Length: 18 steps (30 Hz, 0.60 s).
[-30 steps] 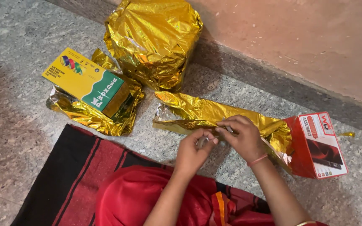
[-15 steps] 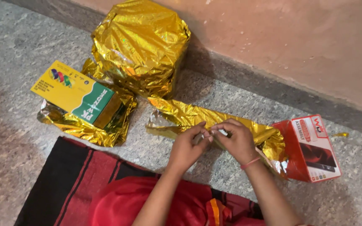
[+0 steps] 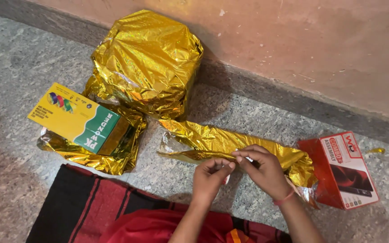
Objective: The person wraps a small rectangular item in gold foil, folds the edges, and secures the package with clear adhesive tape. They repeat the process with a second item, folding and taping each package while sitting on a mat.
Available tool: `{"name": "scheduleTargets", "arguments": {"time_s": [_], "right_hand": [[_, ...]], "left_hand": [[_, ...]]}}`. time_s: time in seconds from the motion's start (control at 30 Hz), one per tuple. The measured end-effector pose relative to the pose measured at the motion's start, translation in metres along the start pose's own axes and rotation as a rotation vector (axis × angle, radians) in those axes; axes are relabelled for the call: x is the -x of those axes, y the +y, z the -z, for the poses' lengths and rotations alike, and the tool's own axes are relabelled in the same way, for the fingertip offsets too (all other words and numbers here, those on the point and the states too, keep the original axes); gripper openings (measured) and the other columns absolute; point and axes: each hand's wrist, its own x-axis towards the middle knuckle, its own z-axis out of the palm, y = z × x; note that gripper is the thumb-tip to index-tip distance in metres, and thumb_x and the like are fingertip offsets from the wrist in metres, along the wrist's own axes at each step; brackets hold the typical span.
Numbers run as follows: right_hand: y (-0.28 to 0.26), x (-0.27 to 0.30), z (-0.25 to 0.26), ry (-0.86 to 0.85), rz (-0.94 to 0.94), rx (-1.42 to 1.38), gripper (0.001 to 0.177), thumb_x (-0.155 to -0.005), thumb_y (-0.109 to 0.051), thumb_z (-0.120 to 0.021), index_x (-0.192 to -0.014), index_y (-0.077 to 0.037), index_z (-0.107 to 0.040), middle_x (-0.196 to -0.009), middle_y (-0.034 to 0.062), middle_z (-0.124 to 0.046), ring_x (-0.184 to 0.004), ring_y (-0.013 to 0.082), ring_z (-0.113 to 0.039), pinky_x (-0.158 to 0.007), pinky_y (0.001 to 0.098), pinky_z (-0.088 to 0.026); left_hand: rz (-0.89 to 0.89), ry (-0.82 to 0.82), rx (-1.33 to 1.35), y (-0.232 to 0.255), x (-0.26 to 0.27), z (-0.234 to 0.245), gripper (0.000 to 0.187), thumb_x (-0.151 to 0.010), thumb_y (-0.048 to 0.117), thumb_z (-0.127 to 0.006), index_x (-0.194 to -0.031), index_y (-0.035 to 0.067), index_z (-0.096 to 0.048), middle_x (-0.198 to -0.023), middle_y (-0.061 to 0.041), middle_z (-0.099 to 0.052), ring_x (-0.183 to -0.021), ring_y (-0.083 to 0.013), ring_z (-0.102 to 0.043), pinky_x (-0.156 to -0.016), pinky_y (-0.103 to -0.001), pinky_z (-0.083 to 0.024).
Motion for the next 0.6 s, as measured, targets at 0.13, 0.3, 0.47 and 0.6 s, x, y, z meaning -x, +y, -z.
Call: {"name": "scheduleTargets", "arguments": {"time_s": [0.13, 0.3, 0.47, 0.6], "right_hand": [[0.0026, 0.0010, 0.0030, -0.053, -0.150, -0.116, 0.021, -0.090, -0.010, -0.070, -0.108, -0.005, -0.080, -0.097, 0.0068, -0.073, -0.090, 0.0145, -0.069, -0.078, 0.0265, -0.054], [0.0010, -0.0044, -0.0041, 0.026, -0.045, 0.008, 0.019, -0.081, -0.010, -0.081, -0.099, -0.004, -0.082, -0.092, 0.0051, -0.077, -0.086, 0.0128, -0.073, -0.076, 0.0256, -0.055], [0.0048, -0.0033, -0.0023, 0.014, -0.098, -0.104, 0.018, -0.084, -0.010, -0.079, -0.100, -0.003, -0.081, -0.094, 0.0059, -0.077, -0.087, 0.0131, -0.072, -0.076, 0.0264, -0.056], [0.0075, -0.0006, -0.0004, -0.012, -0.131, -0.171, 0.020, -0.086, -0.013, -0.079, -0.104, -0.003, -0.081, -0.097, 0.0066, -0.077, -0.090, 0.0132, -0.071, -0.079, 0.0270, -0.056]], "left_hand": [[-0.002, 0.042, -0.003, -0.0024, 0.0011, -0.0013, 0.011, -0.087, 0.012, -0.080, -0.088, 0.001, -0.077, -0.063, 0.002, -0.065, -0.052, -0.0036, -0.051, -0.048, -0.021, -0.037], [-0.021, 0.053, 0.026, -0.0006, 0.0013, -0.0059, 0.011, -0.089, 0.012, -0.080, -0.088, 0.001, -0.077, -0.063, 0.002, -0.064, -0.052, -0.0028, -0.050, -0.048, -0.021, -0.035], [-0.008, 0.084, 0.022, -0.0019, 0.0015, -0.0083, 0.012, -0.088, 0.012, -0.080, -0.088, 0.001, -0.077, -0.062, 0.002, -0.065, -0.052, -0.0034, -0.051, -0.047, -0.021, -0.035], [-0.069, 0.072, 0.078, -0.0007, 0.0020, -0.0070, 0.012, -0.089, 0.013, -0.078, -0.092, 0.001, -0.078, -0.062, 0.002, -0.062, -0.052, -0.0036, -0.049, -0.047, -0.021, -0.034]]}}
